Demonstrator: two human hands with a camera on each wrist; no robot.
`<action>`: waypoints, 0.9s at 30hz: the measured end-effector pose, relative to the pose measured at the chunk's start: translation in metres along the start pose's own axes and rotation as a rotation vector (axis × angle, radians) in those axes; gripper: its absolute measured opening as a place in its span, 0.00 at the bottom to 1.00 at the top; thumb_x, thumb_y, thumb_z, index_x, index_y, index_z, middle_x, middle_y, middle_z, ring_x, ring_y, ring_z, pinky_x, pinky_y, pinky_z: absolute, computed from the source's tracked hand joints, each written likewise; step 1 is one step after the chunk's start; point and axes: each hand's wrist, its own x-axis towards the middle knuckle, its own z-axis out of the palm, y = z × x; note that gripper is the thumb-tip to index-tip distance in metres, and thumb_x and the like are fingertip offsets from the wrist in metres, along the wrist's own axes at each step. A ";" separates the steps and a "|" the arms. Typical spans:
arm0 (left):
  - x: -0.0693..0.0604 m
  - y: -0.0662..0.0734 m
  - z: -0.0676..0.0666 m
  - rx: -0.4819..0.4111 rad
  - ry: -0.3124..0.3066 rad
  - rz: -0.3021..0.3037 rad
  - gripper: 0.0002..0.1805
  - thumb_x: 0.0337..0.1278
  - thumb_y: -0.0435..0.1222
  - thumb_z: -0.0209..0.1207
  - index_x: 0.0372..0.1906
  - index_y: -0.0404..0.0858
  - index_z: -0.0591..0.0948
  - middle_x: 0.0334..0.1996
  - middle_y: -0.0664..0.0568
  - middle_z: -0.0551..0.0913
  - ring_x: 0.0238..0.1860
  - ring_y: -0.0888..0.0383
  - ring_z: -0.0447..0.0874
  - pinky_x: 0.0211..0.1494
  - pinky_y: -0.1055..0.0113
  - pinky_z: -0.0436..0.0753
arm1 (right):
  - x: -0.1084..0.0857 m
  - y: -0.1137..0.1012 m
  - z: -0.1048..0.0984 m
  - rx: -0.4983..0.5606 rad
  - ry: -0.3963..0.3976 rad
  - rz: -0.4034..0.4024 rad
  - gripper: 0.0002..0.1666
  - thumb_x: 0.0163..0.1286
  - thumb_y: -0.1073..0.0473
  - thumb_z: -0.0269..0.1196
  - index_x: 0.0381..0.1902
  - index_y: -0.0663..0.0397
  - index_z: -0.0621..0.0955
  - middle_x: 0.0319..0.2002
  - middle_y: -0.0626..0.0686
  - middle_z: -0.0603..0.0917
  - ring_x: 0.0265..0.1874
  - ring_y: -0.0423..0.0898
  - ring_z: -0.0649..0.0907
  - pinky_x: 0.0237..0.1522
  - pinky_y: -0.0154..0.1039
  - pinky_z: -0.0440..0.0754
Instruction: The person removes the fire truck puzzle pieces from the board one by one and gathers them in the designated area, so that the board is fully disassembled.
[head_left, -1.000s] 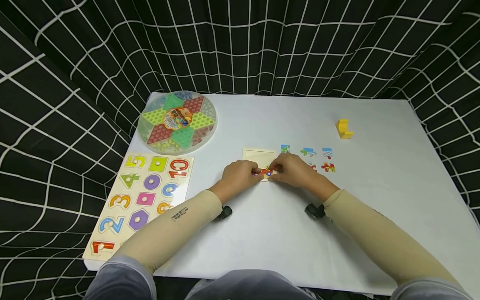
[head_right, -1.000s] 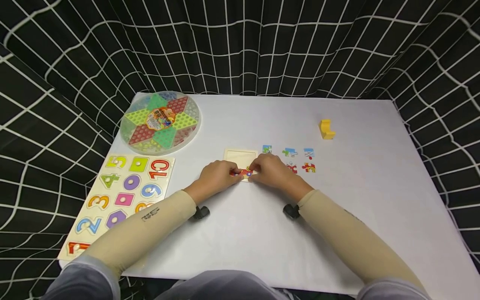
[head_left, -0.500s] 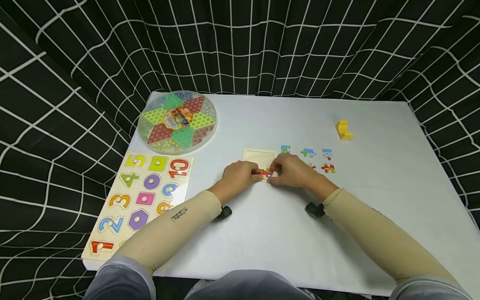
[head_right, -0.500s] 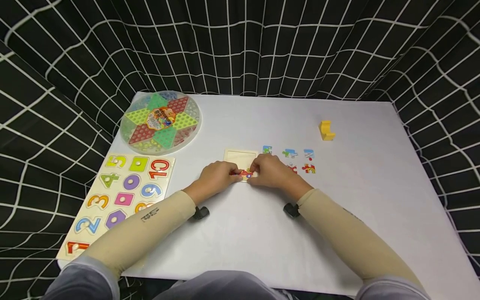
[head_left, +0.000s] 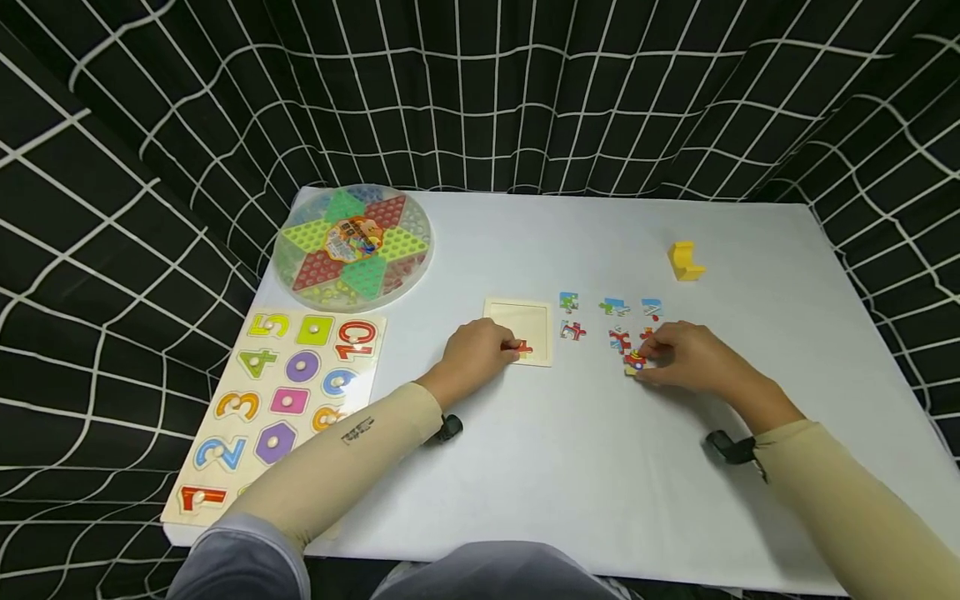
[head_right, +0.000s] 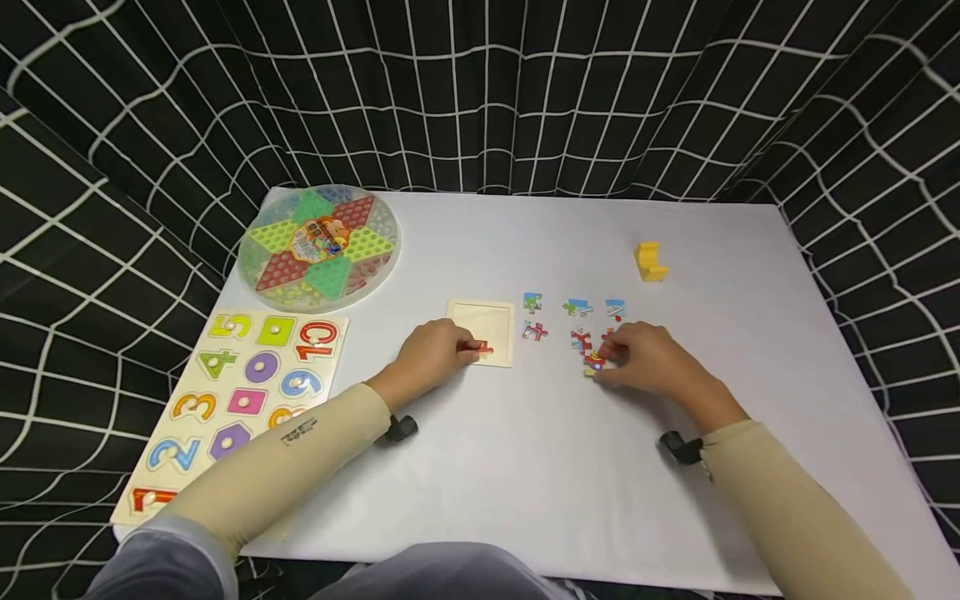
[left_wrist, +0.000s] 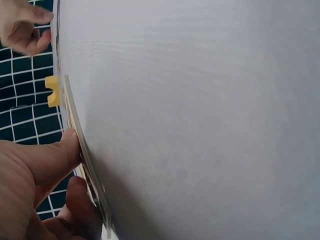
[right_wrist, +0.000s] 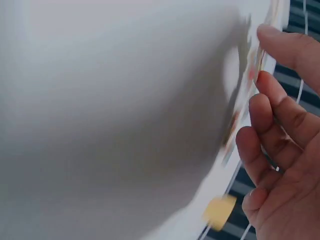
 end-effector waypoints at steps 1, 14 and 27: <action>-0.001 -0.001 0.000 0.002 0.006 -0.002 0.06 0.58 0.44 0.67 0.39 0.50 0.89 0.37 0.61 0.86 0.42 0.60 0.80 0.44 0.63 0.76 | -0.005 0.006 -0.002 -0.006 0.005 0.014 0.20 0.48 0.50 0.80 0.34 0.53 0.84 0.33 0.46 0.82 0.36 0.45 0.78 0.40 0.46 0.76; -0.003 -0.003 0.000 -0.051 0.045 -0.154 0.15 0.53 0.47 0.70 0.35 0.43 0.79 0.28 0.56 0.78 0.30 0.57 0.75 0.33 0.65 0.73 | -0.011 0.026 -0.012 -0.021 -0.029 0.073 0.18 0.50 0.49 0.79 0.37 0.49 0.88 0.35 0.46 0.84 0.36 0.47 0.78 0.38 0.45 0.75; -0.009 -0.008 -0.005 -0.045 0.024 -0.111 0.10 0.61 0.44 0.65 0.38 0.43 0.79 0.29 0.55 0.76 0.30 0.57 0.72 0.34 0.64 0.72 | 0.039 -0.062 0.020 -0.046 0.008 -0.164 0.05 0.59 0.57 0.73 0.31 0.50 0.88 0.27 0.43 0.82 0.27 0.42 0.76 0.30 0.39 0.75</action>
